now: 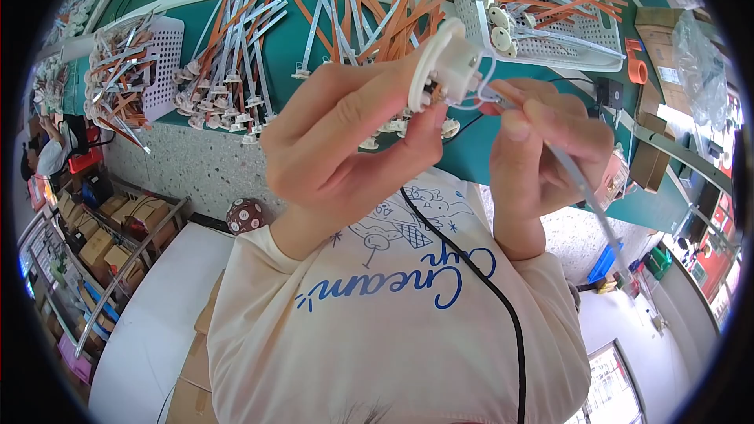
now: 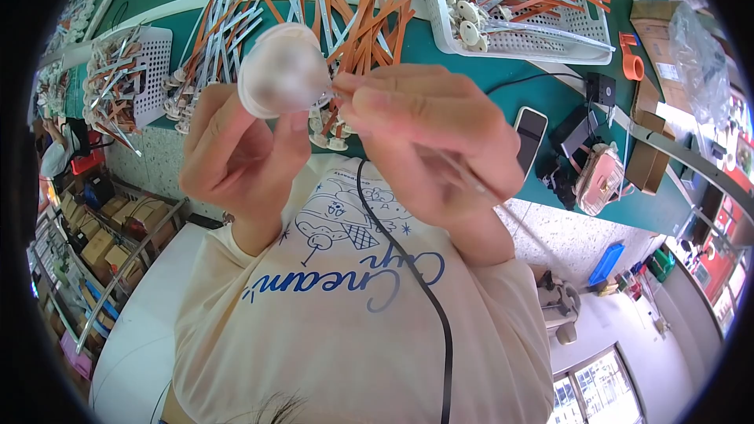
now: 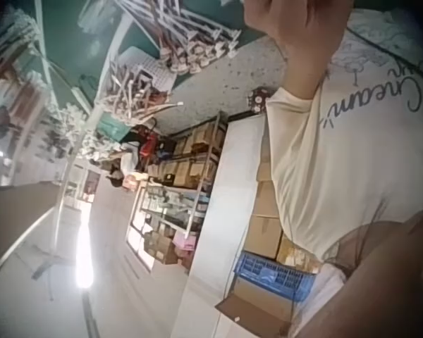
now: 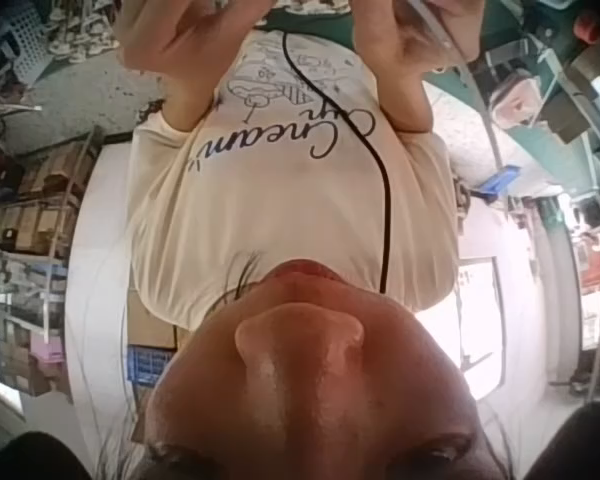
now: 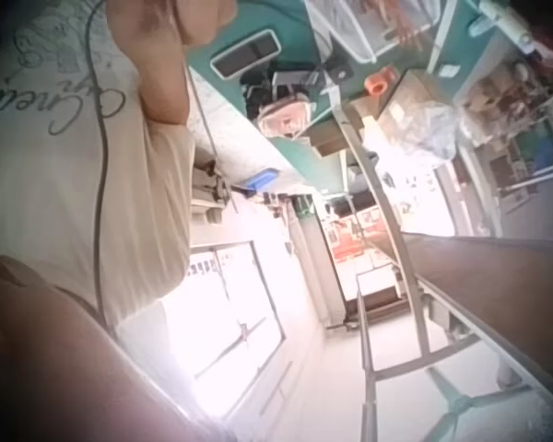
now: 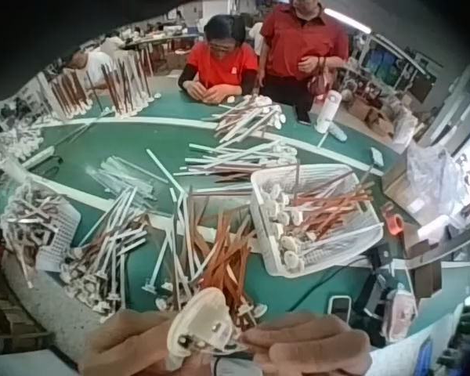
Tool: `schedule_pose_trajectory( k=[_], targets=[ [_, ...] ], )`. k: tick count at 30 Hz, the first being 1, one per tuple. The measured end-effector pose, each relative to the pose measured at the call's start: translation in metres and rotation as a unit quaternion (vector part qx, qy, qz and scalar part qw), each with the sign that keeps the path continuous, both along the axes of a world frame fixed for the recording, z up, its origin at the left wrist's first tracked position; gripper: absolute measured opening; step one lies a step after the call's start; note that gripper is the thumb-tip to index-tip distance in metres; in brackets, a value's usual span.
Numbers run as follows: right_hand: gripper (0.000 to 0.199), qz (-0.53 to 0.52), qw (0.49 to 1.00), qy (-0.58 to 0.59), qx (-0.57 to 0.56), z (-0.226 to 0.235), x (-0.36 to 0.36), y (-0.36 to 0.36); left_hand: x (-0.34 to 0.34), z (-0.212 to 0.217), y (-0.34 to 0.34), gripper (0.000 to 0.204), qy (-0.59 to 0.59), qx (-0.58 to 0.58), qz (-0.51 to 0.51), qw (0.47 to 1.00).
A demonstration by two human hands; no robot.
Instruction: The person is assembling LED strips into circular base components at a manual workstation.
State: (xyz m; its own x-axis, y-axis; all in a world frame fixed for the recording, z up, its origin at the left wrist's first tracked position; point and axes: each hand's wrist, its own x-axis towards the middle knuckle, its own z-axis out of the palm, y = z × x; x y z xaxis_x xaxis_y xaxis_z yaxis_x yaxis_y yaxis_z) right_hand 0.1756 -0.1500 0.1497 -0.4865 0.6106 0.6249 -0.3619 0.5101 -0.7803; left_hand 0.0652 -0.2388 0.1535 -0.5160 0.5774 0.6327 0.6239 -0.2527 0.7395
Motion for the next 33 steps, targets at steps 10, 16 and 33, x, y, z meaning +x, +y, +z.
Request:
schedule_pose_trajectory(
  k=[10, 16, 33],
  targets=[
    [0.026, -0.008, 0.995, 0.060, 0.074, 0.003, -0.003, 0.000, -0.003, 0.000, -0.002, 0.032, 0.037, 0.009, -0.009, 0.999],
    [0.029, -0.001, 0.996, 0.078, 0.035, 0.004, -0.003, -0.002, 0.001, 0.004, 0.001, 0.040, 0.026, 0.017, -0.017, 0.999],
    [0.013, -0.003, 0.991, 0.020, -0.131, 0.005, -0.012, 0.001, -0.009, 0.007, 0.002, 0.027, -0.033, -0.051, -0.038, 0.997]
  ],
)
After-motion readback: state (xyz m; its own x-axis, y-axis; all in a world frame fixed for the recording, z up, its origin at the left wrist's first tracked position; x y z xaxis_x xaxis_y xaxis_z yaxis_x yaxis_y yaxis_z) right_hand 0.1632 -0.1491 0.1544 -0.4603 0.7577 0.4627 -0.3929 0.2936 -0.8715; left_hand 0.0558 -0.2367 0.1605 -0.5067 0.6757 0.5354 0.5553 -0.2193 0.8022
